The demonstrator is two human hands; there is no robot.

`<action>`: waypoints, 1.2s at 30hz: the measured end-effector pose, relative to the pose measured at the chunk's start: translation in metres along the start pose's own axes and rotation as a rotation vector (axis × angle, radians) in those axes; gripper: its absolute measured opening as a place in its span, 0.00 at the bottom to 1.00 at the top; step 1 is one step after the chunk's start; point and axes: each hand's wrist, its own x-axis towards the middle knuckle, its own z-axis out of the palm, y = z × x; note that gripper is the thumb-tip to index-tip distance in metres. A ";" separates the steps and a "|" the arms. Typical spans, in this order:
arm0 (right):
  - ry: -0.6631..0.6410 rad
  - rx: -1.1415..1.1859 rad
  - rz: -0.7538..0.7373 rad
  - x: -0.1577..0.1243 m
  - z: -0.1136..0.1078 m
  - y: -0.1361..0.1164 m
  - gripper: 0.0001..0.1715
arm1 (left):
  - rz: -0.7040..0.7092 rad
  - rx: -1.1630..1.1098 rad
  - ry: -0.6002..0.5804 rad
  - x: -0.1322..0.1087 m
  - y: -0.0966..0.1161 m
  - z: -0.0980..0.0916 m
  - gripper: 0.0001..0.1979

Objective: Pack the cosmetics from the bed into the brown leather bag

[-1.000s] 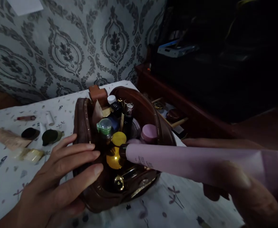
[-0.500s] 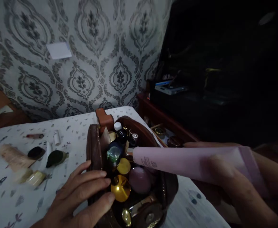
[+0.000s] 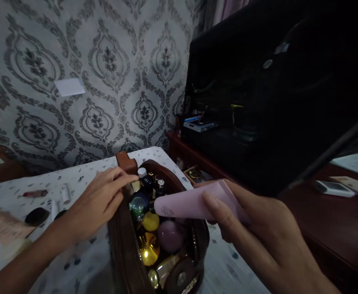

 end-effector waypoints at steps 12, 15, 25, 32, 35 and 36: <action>-0.030 0.092 0.005 0.036 0.008 0.002 0.20 | 0.069 0.338 -0.422 0.037 -0.012 -0.019 0.11; -0.059 0.030 -0.020 0.051 0.014 -0.002 0.20 | 0.084 0.387 -0.480 0.050 -0.021 -0.018 0.10; -0.386 -0.204 -0.111 0.090 0.050 -0.010 0.18 | 0.401 0.373 -0.520 0.080 -0.033 -0.023 0.10; -0.572 -0.160 -0.103 0.099 0.067 -0.019 0.15 | 0.400 0.385 -0.542 0.088 -0.048 -0.032 0.14; -0.605 -0.146 -0.147 0.101 0.074 -0.013 0.13 | 0.270 0.299 -0.567 0.091 -0.050 -0.033 0.10; -0.632 -0.149 -0.155 0.101 0.077 -0.011 0.13 | 0.253 0.273 -0.562 0.092 -0.050 -0.033 0.08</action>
